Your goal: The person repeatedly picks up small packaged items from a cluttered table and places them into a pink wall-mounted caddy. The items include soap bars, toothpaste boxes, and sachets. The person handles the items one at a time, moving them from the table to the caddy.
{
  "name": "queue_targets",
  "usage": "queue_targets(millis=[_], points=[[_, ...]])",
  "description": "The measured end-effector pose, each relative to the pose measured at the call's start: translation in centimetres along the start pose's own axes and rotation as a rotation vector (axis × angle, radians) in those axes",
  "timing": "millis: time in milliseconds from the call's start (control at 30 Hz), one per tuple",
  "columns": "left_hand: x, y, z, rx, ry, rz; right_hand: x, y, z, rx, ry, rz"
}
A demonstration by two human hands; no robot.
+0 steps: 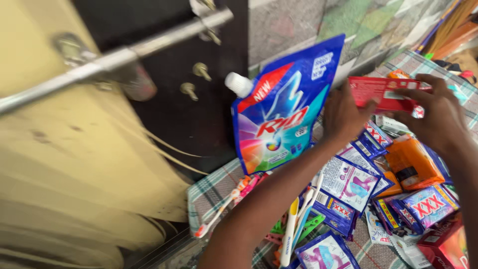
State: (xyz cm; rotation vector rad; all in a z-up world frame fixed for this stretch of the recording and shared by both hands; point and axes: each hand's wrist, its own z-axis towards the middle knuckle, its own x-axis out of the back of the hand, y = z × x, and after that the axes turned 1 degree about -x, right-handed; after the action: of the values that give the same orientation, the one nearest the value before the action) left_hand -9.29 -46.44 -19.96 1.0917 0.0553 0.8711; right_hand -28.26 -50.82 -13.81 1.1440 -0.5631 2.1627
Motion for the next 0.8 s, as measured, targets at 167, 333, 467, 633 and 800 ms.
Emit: queue_targets(millis=[167,333,467,633,800], points=[[7.4,7.0,-5.0,-0.172,-0.074,-0.053,6.8,-2.6,0.7,0.046,-0.031,-0.112],[19.7,15.1,-6.7,-0.138,-0.064,-0.079,14.3,-9.7,3.5,0.182,0.014,-0.070],[31.4,19.0,-9.3,-0.159,-0.040,-0.218,20.3,-19.7,5.3,0.254,-0.009,0.122],[45.9,23.5,-13.8,-0.136,-0.008,-0.148,30.0,-33.6,5.0,0.435,0.014,0.237],[58.3,29.3,-17.6,0.036,0.049,-0.170,38.3,-46.2,4.9,0.709,0.162,0.276]])
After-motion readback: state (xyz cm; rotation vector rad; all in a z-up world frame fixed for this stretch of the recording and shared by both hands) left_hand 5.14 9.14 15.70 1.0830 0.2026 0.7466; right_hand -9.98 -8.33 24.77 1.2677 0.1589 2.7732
